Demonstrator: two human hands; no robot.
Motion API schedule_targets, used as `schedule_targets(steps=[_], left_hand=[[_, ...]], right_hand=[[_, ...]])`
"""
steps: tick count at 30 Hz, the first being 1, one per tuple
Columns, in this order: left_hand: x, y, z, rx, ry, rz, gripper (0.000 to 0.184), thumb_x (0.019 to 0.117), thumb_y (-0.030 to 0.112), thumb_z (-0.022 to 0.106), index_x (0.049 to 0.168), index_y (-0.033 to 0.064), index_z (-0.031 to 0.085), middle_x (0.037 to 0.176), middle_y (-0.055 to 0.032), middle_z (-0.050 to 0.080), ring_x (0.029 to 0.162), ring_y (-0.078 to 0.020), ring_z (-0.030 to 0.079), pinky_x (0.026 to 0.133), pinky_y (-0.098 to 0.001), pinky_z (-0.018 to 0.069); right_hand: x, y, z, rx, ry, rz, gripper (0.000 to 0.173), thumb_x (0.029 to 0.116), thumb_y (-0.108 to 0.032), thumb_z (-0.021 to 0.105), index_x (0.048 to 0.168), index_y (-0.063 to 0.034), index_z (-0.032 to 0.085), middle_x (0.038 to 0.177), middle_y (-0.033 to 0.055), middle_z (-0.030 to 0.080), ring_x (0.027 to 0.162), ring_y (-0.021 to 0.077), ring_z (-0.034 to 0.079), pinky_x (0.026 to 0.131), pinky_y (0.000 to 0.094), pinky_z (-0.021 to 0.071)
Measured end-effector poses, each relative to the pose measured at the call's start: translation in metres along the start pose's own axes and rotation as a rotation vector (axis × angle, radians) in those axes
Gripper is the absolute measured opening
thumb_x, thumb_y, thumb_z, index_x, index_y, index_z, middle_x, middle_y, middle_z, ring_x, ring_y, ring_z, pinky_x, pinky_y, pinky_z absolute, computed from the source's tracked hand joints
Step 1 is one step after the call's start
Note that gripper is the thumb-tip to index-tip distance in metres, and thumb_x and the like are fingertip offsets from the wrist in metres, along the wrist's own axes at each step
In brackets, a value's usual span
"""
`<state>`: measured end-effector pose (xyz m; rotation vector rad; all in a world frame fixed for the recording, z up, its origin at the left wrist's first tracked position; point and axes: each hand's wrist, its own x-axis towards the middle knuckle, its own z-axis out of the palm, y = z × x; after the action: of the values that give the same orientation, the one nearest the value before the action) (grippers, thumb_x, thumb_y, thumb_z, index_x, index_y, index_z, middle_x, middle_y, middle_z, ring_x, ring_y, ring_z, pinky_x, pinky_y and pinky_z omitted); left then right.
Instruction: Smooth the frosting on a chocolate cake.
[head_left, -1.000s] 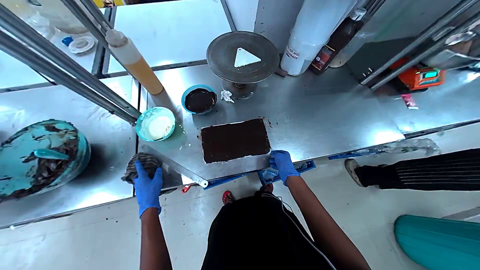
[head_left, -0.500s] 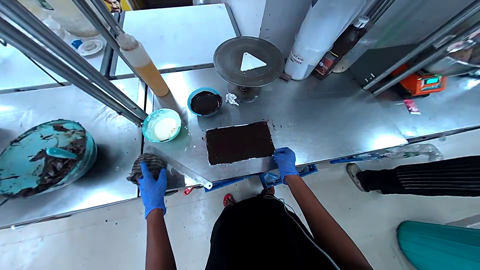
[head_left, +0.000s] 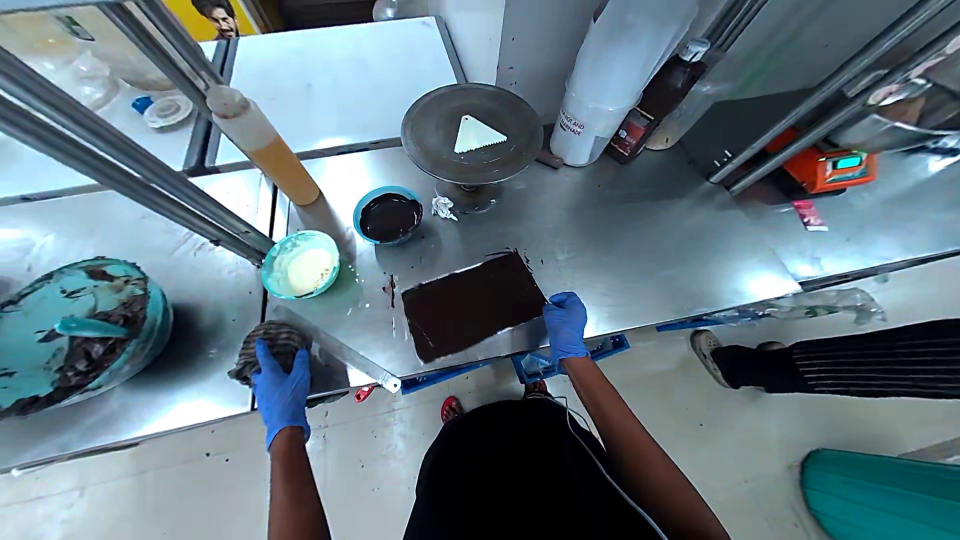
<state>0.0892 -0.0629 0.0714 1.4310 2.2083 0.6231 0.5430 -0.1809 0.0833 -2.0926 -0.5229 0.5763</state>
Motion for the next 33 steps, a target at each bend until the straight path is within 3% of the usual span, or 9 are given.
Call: schedule_targets(steps=[9,14,18,20,23,27,30,33], left_hand=[[0.002,0.003,0.016,0.070,0.031,-0.050,0.084,0.0971,0.049,0.063,0.165,0.0216,0.021,0.154,-0.0355,0.037,0.141,-0.0533,0.040,0.112,-0.0682,0.0343],[-0.007,0.013,0.017,0.010,0.018,-0.058,0.088,0.0964,0.051,0.063,0.165,0.0162,0.019,0.160,-0.0309,0.033,0.148,-0.0472,0.033,0.118,-0.0627,0.0298],[-0.012,0.013,0.015,0.027,0.035,-0.077,0.093,0.0948,0.047,0.067,0.165,0.0126,0.016,0.160,-0.0290,0.033,0.150,-0.0436,0.032,0.120,-0.0602,0.0284],[-0.018,0.022,0.012,0.014,0.048,-0.096,0.093,0.0955,0.045,0.067,0.164,0.0101,0.014,0.161,-0.0271,0.033,0.150,-0.0401,0.034,0.121,-0.0570,0.0285],[-0.041,0.053,0.005,0.102,0.102,-0.171,0.098,0.0958,0.050,0.064,0.165,0.0090,0.008,0.157,-0.0317,0.037,0.145,-0.0458,0.039,0.117,-0.0607,0.0332],[-0.059,0.068,0.008,0.122,0.114,-0.212,0.099,0.0954,0.052,0.064,0.165,0.0101,0.007,0.161,-0.0346,0.026,0.148,-0.0501,0.030,0.118,-0.0640,0.0289],[-0.058,0.059,0.014,0.089,0.095,-0.230,0.098,0.0956,0.049,0.066,0.165,0.0098,0.009,0.162,-0.0324,0.026,0.149,-0.0470,0.031,0.118,-0.0624,0.0302],[-0.061,0.058,0.014,-0.003,0.003,-0.224,0.090,0.0994,0.040,0.063,0.164,0.0077,0.009,0.164,-0.0242,0.029,0.151,-0.0376,0.031,0.121,-0.0572,0.0293]], right_hand=[[0.110,0.061,-0.097,0.000,0.028,-0.022,0.011,0.0869,0.000,0.070,0.097,0.0014,0.066,0.087,0.0192,0.067,0.080,0.0327,0.064,0.070,0.0547,0.0521],[0.188,0.076,-0.182,0.031,0.143,0.047,0.014,0.0838,0.002,0.069,0.097,0.0042,0.066,0.088,0.0218,0.066,0.078,0.0337,0.063,0.070,0.0550,0.0517],[0.228,0.116,-0.250,0.104,0.254,0.128,0.021,0.0815,0.002,0.067,0.102,0.0039,0.065,0.089,0.0216,0.066,0.077,0.0331,0.063,0.068,0.0545,0.0531],[0.232,0.136,-0.274,0.151,0.295,0.183,0.022,0.0834,0.000,0.067,0.105,0.0028,0.064,0.090,0.0205,0.065,0.076,0.0316,0.063,0.068,0.0535,0.0533],[0.227,0.159,-0.281,0.173,0.335,0.191,0.017,0.0813,-0.001,0.068,0.098,-0.0002,0.063,0.081,0.0160,0.065,0.065,0.0272,0.062,0.059,0.0494,0.0532],[0.208,0.159,-0.277,0.171,0.318,0.141,0.014,0.0792,0.002,0.070,0.091,0.0002,0.062,0.078,0.0149,0.062,0.066,0.0263,0.060,0.062,0.0493,0.0514],[0.204,0.161,-0.279,0.199,0.314,0.117,0.013,0.0807,0.002,0.071,0.090,-0.0004,0.062,0.078,0.0131,0.063,0.067,0.0240,0.061,0.063,0.0467,0.0532],[0.200,0.154,-0.287,0.039,0.272,0.075,0.012,0.0850,-0.003,0.073,0.092,0.0022,0.066,0.083,0.0194,0.066,0.075,0.0321,0.064,0.070,0.0558,0.0521]])
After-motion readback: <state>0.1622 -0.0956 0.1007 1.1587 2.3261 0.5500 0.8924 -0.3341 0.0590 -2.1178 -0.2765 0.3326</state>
